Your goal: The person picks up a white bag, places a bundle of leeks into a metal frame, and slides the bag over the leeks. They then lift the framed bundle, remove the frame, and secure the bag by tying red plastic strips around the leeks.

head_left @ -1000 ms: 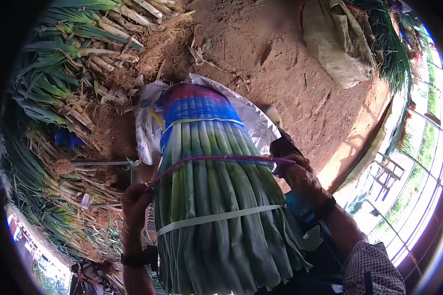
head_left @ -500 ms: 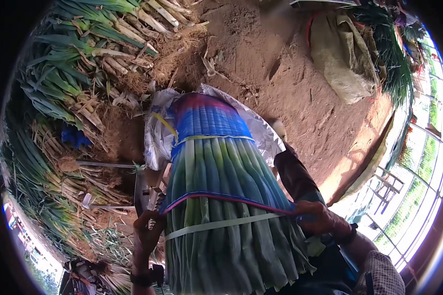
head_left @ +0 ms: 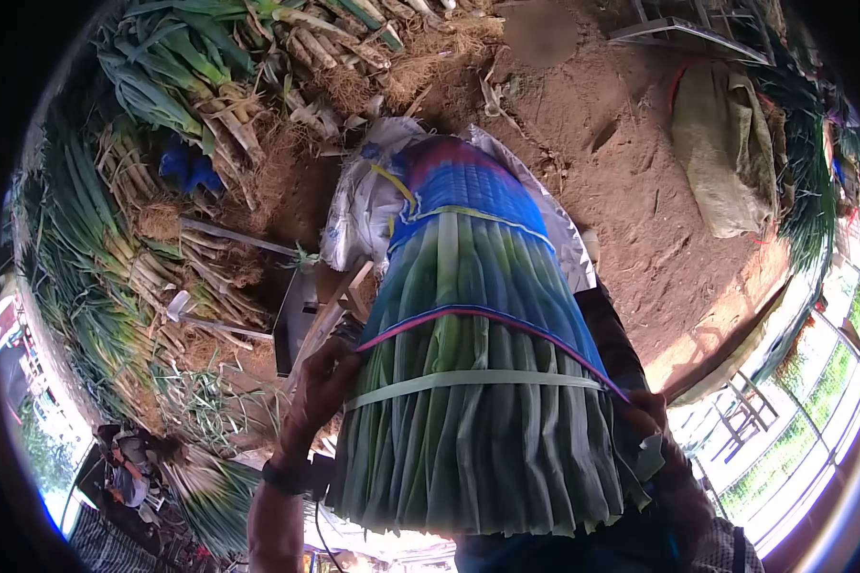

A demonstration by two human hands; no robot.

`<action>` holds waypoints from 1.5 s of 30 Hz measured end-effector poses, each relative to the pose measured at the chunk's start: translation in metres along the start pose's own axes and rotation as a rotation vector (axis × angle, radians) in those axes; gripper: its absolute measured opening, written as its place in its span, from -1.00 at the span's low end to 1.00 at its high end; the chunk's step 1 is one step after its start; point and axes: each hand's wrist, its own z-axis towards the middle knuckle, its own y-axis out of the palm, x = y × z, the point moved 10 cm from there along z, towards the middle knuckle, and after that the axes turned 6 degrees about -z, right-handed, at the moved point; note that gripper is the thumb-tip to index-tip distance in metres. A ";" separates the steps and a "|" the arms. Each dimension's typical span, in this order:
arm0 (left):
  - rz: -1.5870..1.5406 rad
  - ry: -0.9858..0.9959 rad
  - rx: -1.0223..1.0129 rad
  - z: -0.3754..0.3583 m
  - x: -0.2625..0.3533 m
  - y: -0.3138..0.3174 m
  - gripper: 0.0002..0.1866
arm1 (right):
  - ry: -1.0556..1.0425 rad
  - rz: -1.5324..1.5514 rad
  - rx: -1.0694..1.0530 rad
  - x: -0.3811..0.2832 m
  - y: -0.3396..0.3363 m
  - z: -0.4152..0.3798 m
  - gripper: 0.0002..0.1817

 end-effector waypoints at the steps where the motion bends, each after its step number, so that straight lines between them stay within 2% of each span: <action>1: 0.002 -0.025 0.001 -0.002 0.001 0.004 -0.86 | 0.076 0.065 0.016 -0.006 0.001 -0.013 -0.75; 3: -0.049 0.012 0.036 -0.008 0.011 0.007 -0.79 | 0.067 -0.289 0.105 -0.021 0.003 -0.023 -0.76; 6: -0.047 0.044 0.037 -0.011 0.011 0.012 -0.74 | -0.130 -0.457 0.194 -0.036 0.002 -0.019 -0.78; 8: -0.002 0.080 0.044 -0.010 0.012 0.016 -0.71 | -0.091 -0.202 0.290 -0.031 -0.006 -0.020 -0.87; 10: 0.008 0.052 0.100 -0.013 0.005 0.022 -0.69 | 0.157 0.312 0.415 -0.008 0.000 -0.025 -0.74; 13: 0.064 -0.008 0.142 -0.019 0.017 0.030 -0.68 | 0.173 0.389 0.353 -0.010 -0.009 -0.020 -0.71; 16: 0.152 -0.058 0.131 -0.021 0.036 0.045 -0.71 | 0.220 0.520 0.346 -0.004 -0.029 -0.014 -0.87; 17: 0.201 -0.007 0.126 -0.022 0.052 0.051 -0.72 | 0.239 0.564 0.342 -0.005 -0.036 -0.014 -0.90; 20: 0.357 0.101 0.126 -0.017 0.098 0.066 -0.77 | 0.152 0.423 0.422 -0.036 -0.069 -0.006 -0.75; 23: 0.336 0.052 0.183 -0.004 0.125 0.066 -0.77 | 0.267 0.809 0.370 -0.040 -0.079 0.005 -0.80; 24: 0.309 0.000 0.204 0.000 0.128 0.063 -0.77 | 0.206 0.718 0.321 -0.056 -0.091 0.012 -0.83; 27: 0.447 0.192 0.205 0.018 0.163 0.057 -0.76 | -0.130 0.238 0.381 -0.111 -0.129 0.027 -0.81; 28: 0.477 0.201 0.225 0.023 0.149 0.047 -0.79 | 0.196 0.535 0.354 -0.076 -0.127 0.043 -0.82; 30: 0.792 0.370 0.202 0.033 0.173 0.039 -0.75 | 0.022 0.231 0.347 -0.148 -0.158 0.058 -0.81; 31: 0.756 0.385 0.168 0.041 0.179 0.040 -0.73 | -0.026 0.526 0.131 -0.142 -0.153 0.075 -0.68; 32: 0.720 0.399 0.134 0.048 0.187 0.042 -0.71 | -0.032 0.585 0.077 -0.141 -0.158 0.085 -0.68; 36: -0.165 0.183 -0.057 0.063 0.227 0.032 -0.67 | -0.049 0.585 0.100 -0.125 -0.164 0.092 -0.70; 39: -0.057 0.112 -0.109 0.054 0.209 0.042 -0.75 | -0.049 0.591 0.188 -0.100 -0.152 0.070 -0.71; 41: 0.221 0.248 -0.019 0.042 0.189 0.064 -0.81 | -0.064 0.610 0.236 -0.076 -0.139 0.051 -0.72; 43: 0.245 0.127 0.130 0.017 0.159 0.079 -0.85 | -0.098 0.625 0.270 -0.051 -0.122 0.037 -0.73; 44: 0.302 0.247 0.186 0.000 0.168 0.090 -0.89 | -0.121 0.639 0.280 -0.043 -0.113 0.031 -0.73; 45: 0.540 0.361 0.086 -0.014 0.165 0.105 -0.90 | -0.154 0.720 0.261 -0.026 -0.103 0.022 -0.74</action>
